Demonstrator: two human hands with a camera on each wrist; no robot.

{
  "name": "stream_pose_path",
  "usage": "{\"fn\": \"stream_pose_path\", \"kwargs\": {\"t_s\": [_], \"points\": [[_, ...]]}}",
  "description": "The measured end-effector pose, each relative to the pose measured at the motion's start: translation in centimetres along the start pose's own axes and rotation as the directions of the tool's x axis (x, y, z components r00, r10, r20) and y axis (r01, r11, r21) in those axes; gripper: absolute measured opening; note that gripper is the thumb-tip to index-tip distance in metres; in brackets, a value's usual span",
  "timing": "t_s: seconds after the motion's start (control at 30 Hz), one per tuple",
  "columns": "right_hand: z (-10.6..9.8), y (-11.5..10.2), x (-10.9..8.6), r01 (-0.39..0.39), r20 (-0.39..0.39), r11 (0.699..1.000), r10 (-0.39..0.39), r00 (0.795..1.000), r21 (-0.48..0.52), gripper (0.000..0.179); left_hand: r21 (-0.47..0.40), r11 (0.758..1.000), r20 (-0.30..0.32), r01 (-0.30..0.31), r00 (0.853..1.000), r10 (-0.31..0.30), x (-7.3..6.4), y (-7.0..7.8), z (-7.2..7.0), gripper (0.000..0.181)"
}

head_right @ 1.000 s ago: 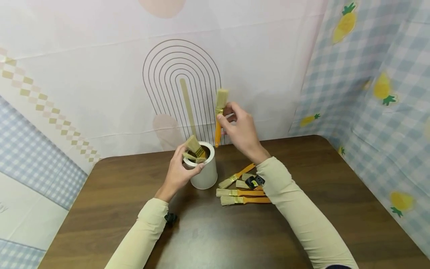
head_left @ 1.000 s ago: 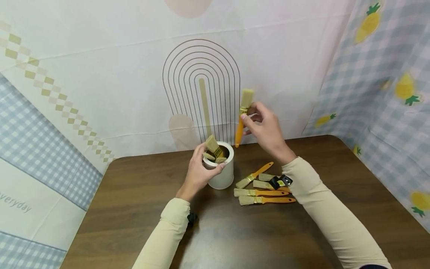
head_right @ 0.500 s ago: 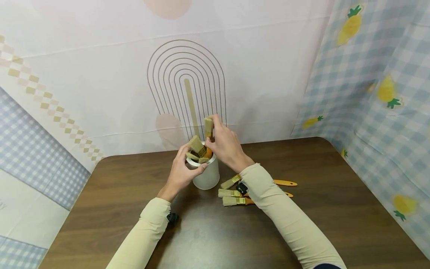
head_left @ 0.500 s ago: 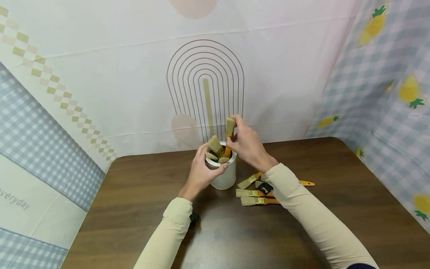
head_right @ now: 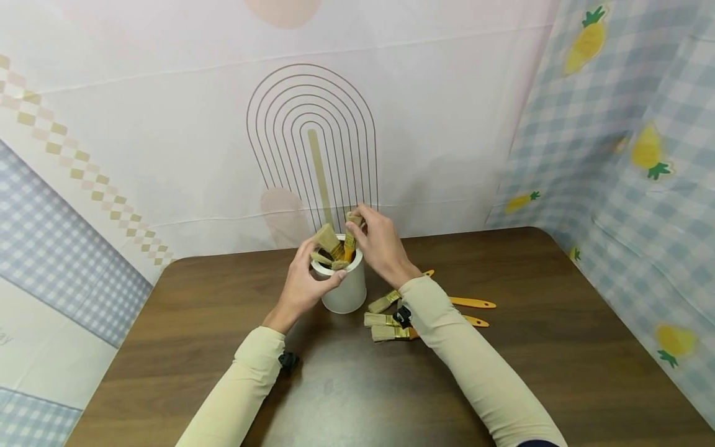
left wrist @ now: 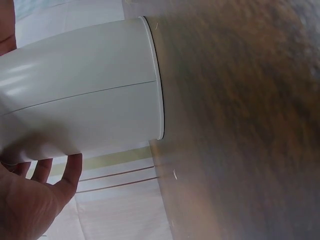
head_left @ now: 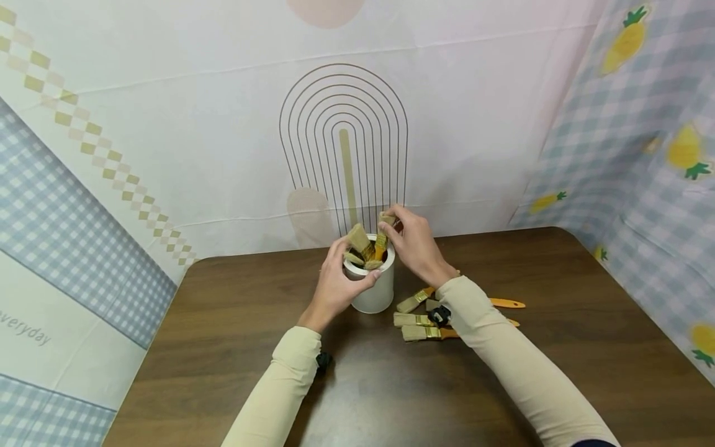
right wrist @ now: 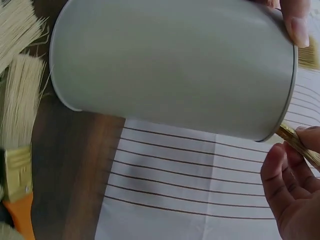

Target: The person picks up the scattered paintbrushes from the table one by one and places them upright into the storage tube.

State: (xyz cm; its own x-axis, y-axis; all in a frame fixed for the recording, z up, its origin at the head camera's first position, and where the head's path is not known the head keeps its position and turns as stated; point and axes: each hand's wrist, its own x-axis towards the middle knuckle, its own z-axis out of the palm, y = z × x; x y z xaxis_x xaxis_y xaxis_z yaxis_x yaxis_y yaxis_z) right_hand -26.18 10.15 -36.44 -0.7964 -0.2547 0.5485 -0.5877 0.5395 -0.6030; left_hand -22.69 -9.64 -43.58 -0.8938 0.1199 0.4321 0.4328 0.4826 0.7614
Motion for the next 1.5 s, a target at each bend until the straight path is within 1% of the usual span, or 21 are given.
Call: {"fn": "stream_pose_path", "kwargs": {"t_s": [0.13, 0.2, 0.33, 0.43, 0.47, 0.57, 0.63, 0.7, 0.77, 0.8, 0.87, 0.93, 1.0, 1.1, 1.17, 1.33, 1.4, 1.5], "points": [[0.5, 0.4, 0.1, -0.009, -0.038, 0.999, 0.011, 0.999, 0.052, 0.009, -0.006, 1.0, 0.002, 0.002, 1.0, -0.002, 0.0, 0.0, 0.1, 0.087], [0.7, 0.6, 0.0, -0.04, -0.032, 0.997, 0.043, 0.999, 0.073, 0.009, -0.009, 1.0, 0.003, 0.004, 1.0, -0.004, -0.1, 0.0, 0.1, 0.088], [1.2, 1.0, -0.3, -0.119, 0.047, 0.991, 0.116, 0.992, 0.056, 0.01, -0.016, 1.0, 0.003, 0.0, 1.0, 0.0, -0.1, 0.1, 0.1, 0.085], [1.3, 1.0, -0.4, -0.139, 0.106, 0.99, 0.136, 0.985, 0.02, 0.012, -0.018, 1.0, 0.002, -0.005, 1.0, 0.005, 0.0, 0.2, 0.0, 0.085], [1.1, 1.0, -0.4, -0.137, 0.115, 0.99, 0.135, 0.984, 0.012, 0.014, -0.019, 1.0, 0.001, -0.008, 1.0, 0.008, 0.0, 0.3, 0.0, 0.085], [0.2, 0.9, -0.5, -0.143, 0.135, 0.989, 0.138, 0.981, 0.029, 0.018, -0.015, 1.0, 0.005, -0.013, 1.0, 0.013, 0.1, 0.3, -0.1, 0.085], [-0.8, 1.1, -0.6, -0.161, 0.151, 0.986, 0.151, 0.977, 0.05, 0.022, -0.016, 1.0, 0.006, -0.018, 1.0, 0.018, 0.2, 0.4, -0.1, 0.085], [-2.3, 1.4, -0.8, -0.194, 0.185, 0.978, 0.177, 0.967, 0.079, 0.024, -0.022, 0.999, 0.001, -0.024, 1.0, 0.024, 0.2, 0.4, -0.1, 0.085], [-4.2, 2.1, -1.1, -0.238, 0.244, 0.966, 0.207, 0.947, 0.105, 0.027, -0.027, 0.999, -0.005, -0.03, 1.0, 0.03, 0.3, 0.4, -0.2, 0.085], [-5.3, 2.6, -1.4, -0.261, 0.279, 0.959, 0.221, 0.935, 0.113, 0.028, -0.029, 0.999, -0.007, -0.031, 0.999, 0.031, 0.3, 0.4, -0.1, 0.085], [-7.6, 3.7, -2.2, -0.307, 0.347, 0.946, 0.254, 0.903, 0.107, 0.03, -0.033, 0.999, -0.008, -0.03, 1.0, 0.03, 0.3, 0.4, -0.1, 0.083], [-9.9, 5.2, -3.4, -0.337, 0.397, 0.937, 0.277, 0.875, 0.088, 0.032, -0.034, 0.999, -0.005, -0.027, 1.0, 0.027, 0.2, 0.3, -0.1, 0.082], [-11.9, 6.7, -4.8, -0.354, 0.422, 0.934, 0.3, 0.855, 0.053, 0.032, -0.034, 0.999, -0.001, -0.022, 1.0, 0.022, 0.0, 0.3, 0.0, 0.082], [-13.9, 9.1, -6.6, -0.354, 0.455, 0.935, 0.309, 0.835, 0.014, 0.03, -0.024, 1.0, -0.002, -0.014, 1.0, 0.014, -0.1, 0.3, -0.2, 0.084], [-14.7, 10.7, -7.8, -0.353, 0.49, 0.935, 0.313, 0.814, -0.011, 0.029, -0.021, 1.0, -0.001, -0.013, 1.0, 0.013, -0.1, 0.3, -0.3, 0.086], [-15.4, 13.7, -10.6, -0.353, 0.587, 0.933, 0.328, 0.74, -0.076, 0.034, -0.026, 1.0, 0.009, -0.014, 1.0, 0.014, -0.2, 0.2, -0.2, 0.089], [-15.4, 14.3, -11.2, -0.346, 0.613, 0.933, 0.328, 0.718, -0.094, 0.034, -0.026, 1.0, 0.008, -0.016, 1.0, 0.016, -0.1, 0.3, -0.2, 0.088], [-15.1, 15.0, -11.4, -0.342, 0.647, 0.933, 0.329, 0.688, -0.111, 0.032, -0.029, 0.999, 0.004, -0.016, 1.0, 0.016, -0.1, 0.3, -0.2, 0.087]]}}
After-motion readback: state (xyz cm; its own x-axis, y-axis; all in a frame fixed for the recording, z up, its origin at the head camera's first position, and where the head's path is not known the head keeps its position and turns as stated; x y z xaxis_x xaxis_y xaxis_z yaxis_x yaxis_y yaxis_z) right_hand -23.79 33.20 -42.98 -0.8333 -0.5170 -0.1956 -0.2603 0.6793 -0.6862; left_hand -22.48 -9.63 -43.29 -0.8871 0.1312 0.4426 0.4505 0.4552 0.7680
